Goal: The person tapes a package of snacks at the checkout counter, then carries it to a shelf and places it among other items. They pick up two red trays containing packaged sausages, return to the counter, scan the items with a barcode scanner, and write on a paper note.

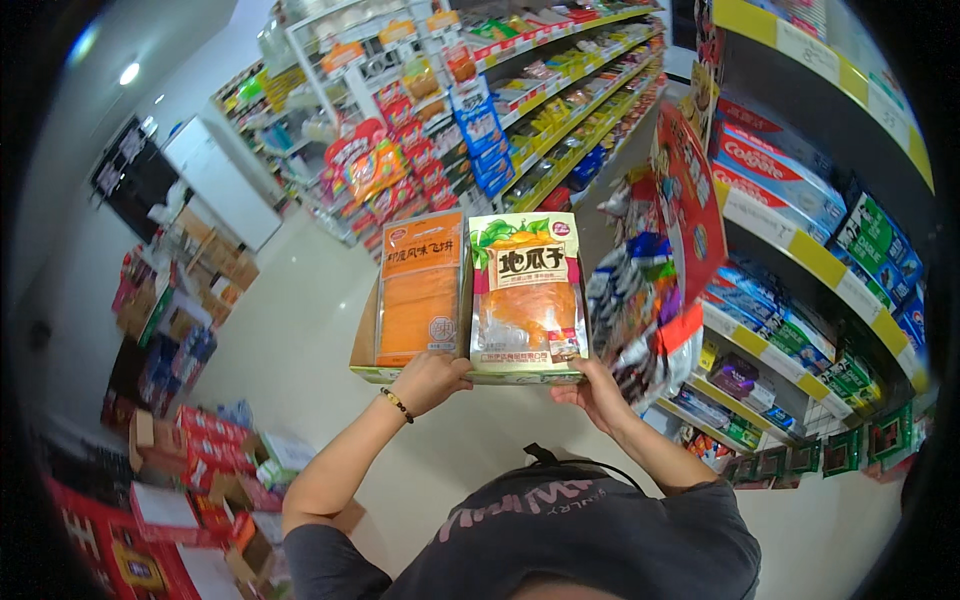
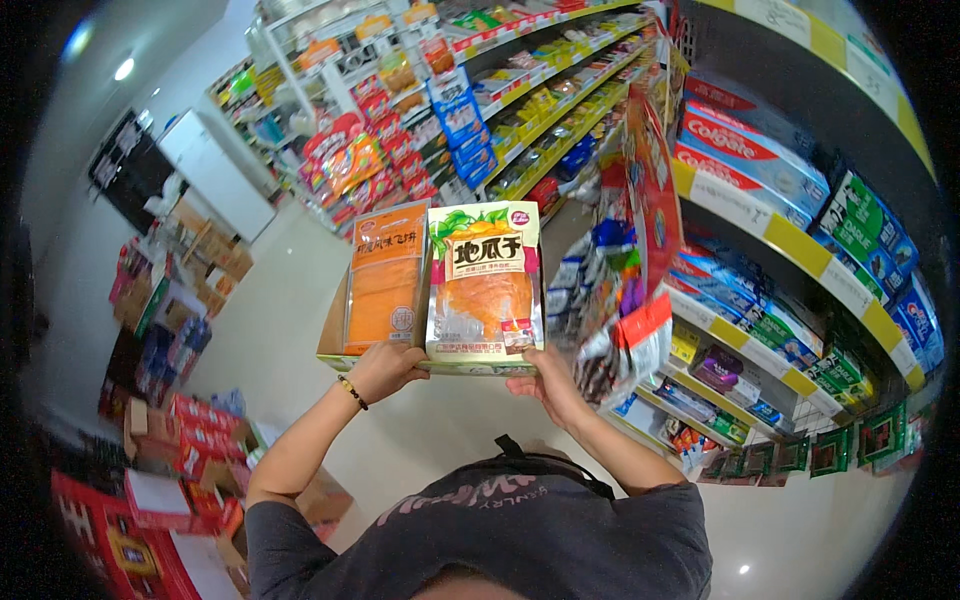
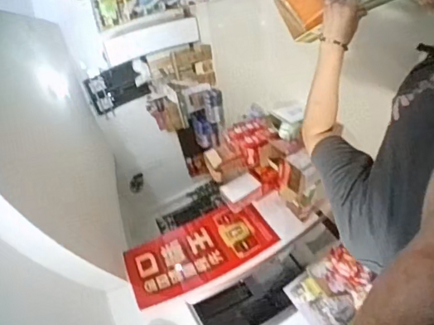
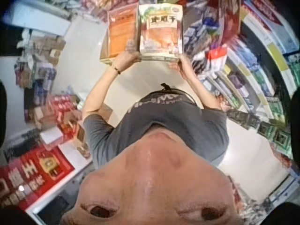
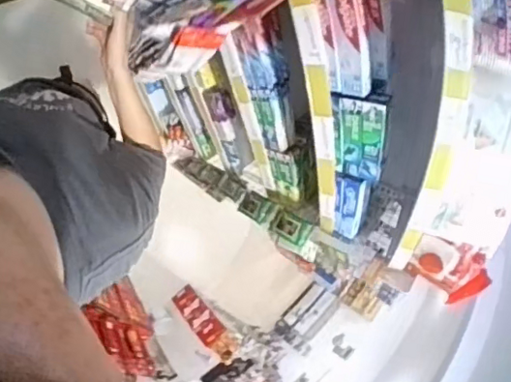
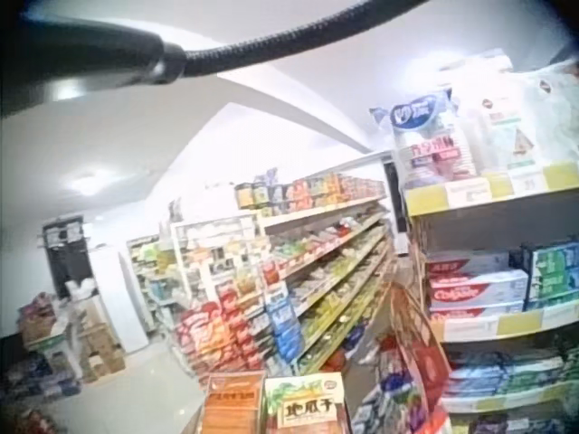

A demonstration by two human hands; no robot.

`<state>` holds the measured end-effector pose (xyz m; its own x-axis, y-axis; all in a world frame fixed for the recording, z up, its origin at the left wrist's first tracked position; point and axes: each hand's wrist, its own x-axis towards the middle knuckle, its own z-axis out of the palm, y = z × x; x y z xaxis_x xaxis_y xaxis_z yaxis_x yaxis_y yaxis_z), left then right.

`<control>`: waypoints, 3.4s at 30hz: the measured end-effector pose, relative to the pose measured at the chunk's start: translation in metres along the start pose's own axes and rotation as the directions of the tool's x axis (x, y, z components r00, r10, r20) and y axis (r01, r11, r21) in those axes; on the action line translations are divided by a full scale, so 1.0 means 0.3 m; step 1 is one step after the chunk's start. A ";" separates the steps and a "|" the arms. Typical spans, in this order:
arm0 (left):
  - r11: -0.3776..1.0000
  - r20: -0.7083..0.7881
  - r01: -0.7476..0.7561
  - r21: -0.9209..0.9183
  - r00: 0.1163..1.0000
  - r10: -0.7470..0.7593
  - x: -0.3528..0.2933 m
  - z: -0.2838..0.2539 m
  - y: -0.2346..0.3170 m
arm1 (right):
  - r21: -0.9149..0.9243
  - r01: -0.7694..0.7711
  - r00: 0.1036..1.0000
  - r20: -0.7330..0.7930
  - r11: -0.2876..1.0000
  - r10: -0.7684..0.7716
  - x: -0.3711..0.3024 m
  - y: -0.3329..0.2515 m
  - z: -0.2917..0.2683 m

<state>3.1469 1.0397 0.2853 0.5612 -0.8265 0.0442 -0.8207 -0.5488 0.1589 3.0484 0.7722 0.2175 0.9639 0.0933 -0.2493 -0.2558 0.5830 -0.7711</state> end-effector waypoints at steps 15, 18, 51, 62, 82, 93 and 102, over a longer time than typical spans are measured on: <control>0.838 -0.128 -0.545 -0.015 0.832 0.539 0.968 -0.200 -0.725 | -0.173 0.440 0.708 -0.536 0.881 -0.459 0.685 -0.381 0.120; 0.771 -0.154 -0.636 -0.039 0.766 0.624 1.203 -0.192 -0.799 | -0.192 0.500 0.620 -0.601 0.844 -0.504 0.804 -0.453 0.097; 0.526 0.262 -0.799 -0.292 0.462 0.847 3.239 1.035 -1.244 | 0.463 0.506 0.130 -0.875 0.728 0.467 2.249 -0.709 -1.426; 0.381 0.312 -0.900 -0.212 0.308 0.899 4.056 1.189 -1.189 | 0.484 0.457 0.225 -0.875 0.746 0.429 2.564 -0.930 -2.015; 0.165 0.434 -0.960 -0.228 0.051 0.899 5.333 1.658 -0.952 | 0.400 0.694 0.065 -0.863 0.598 0.501 3.066 -1.469 -2.986; -0.016 0.337 -0.942 -0.335 -0.136 0.932 5.741 2.045 -0.624 | 0.118 0.821 -0.182 -0.873 0.559 0.452 3.124 -1.441 -3.404; -0.213 0.145 -0.920 -0.329 -0.272 0.951 5.916 2.301 -0.392 | -0.044 0.825 -0.379 -0.782 0.564 0.494 3.073 -1.379 -3.669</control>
<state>4.1653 -0.4493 -0.3357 -0.9490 -0.3153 -0.0034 -0.3061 0.9185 0.2501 3.9620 -0.2714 -0.3381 -0.5493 -0.3789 -0.7448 0.6474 0.3706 -0.6660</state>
